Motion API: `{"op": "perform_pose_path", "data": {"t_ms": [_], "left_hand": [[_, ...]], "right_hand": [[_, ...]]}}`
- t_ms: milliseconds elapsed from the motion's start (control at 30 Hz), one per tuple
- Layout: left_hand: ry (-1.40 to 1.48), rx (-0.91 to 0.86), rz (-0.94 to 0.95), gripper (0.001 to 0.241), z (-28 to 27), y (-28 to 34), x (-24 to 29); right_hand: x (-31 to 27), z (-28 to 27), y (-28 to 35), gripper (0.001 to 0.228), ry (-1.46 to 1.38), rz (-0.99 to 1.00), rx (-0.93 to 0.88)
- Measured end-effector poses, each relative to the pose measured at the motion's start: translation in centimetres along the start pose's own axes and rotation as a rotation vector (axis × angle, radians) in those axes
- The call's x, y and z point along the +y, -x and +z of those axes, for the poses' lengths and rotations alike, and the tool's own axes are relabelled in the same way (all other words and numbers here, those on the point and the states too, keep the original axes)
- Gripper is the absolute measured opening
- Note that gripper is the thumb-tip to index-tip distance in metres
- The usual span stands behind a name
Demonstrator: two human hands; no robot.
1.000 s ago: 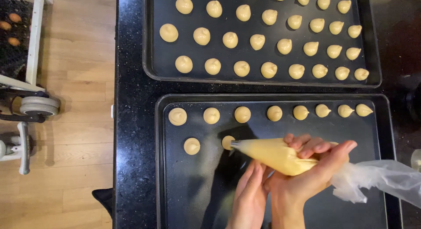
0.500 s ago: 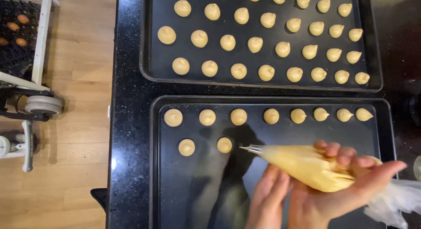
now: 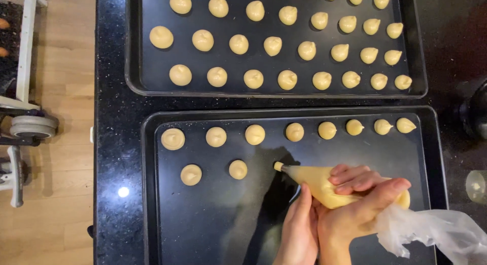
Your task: The person uses a piping bag to pipe small round mounds of dough onto two baking sheets. They refill the piping bag from a mixing bowl using a spatula and continue piping until the trays are filled with evenly spaced dough mounds.
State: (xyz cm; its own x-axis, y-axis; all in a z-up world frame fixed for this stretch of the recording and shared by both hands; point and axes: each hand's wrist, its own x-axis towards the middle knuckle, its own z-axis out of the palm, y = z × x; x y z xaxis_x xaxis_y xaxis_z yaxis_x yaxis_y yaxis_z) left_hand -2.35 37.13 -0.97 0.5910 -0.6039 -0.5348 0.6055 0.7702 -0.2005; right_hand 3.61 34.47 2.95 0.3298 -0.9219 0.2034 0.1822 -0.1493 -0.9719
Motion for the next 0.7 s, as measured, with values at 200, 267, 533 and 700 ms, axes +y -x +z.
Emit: {"op": "perform_pose_path", "data": {"t_ms": [200,267,533,700], "left_hand": [[-0.028,0.026,-0.006,0.071,0.7,0.4,0.1],[-0.031,0.041,-0.015,0.072,0.1,0.1,-0.3],[-0.046,0.001,0.001,0.073,0.4,0.4,-0.2],[-0.119,-0.219,0.107,0.067,1.0,0.9,0.2]], "right_hand": [[-0.4,0.0,-0.3,0.062,-0.024,-0.007,0.052],[-0.7,0.1,-0.3,0.061,-0.032,-0.007,0.059],[-0.9,0.2,-0.6,0.06,-0.038,0.029,0.087],[-1.6,0.8,-1.2,0.057,-0.162,0.158,0.078]]}}
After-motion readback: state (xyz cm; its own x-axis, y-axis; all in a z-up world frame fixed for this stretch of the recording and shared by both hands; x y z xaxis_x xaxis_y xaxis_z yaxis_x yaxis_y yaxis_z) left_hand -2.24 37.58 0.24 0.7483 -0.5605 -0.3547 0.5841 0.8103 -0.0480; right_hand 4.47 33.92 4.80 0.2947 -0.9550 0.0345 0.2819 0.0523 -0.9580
